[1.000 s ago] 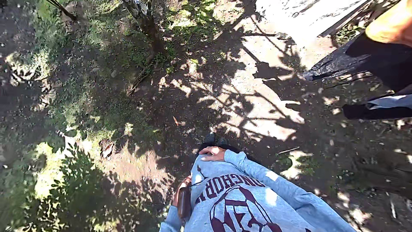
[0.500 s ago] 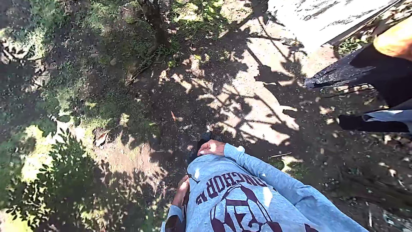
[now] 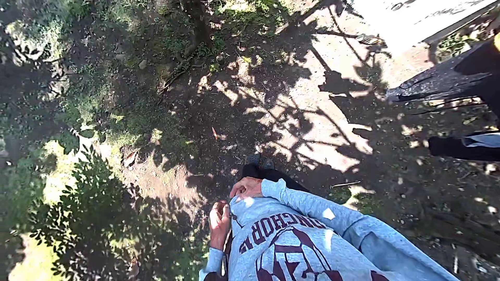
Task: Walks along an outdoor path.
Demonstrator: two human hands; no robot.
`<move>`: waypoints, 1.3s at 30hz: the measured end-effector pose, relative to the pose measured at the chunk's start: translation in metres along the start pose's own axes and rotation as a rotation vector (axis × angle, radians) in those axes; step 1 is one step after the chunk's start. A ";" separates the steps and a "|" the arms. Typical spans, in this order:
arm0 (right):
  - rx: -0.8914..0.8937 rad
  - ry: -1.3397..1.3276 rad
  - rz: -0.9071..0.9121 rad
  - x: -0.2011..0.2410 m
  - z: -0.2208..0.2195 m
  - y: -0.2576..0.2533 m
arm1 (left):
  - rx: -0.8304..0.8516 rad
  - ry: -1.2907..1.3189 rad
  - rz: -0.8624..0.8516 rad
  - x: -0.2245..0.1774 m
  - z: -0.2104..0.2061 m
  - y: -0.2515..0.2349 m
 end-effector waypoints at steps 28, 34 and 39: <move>0.073 0.289 -0.323 -0.134 -0.021 -0.092 | -0.062 0.260 0.289 0.026 -0.009 0.067; 0.090 0.294 -0.302 -0.140 -0.026 -0.097 | -0.043 0.262 0.207 0.037 -0.020 0.067; 0.130 0.280 -0.317 -0.124 -0.028 -0.083 | 0.027 0.114 0.087 0.029 -0.022 0.066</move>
Point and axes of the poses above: each hand's wrist, its own y-axis away from the middle knuckle, its own z-axis out of the back of the hand, x = y × z, the point moved 7 cm from there along -y, towards the middle knuckle, and after that the axes turned 6 degrees about -z, right-handed, at the moved point
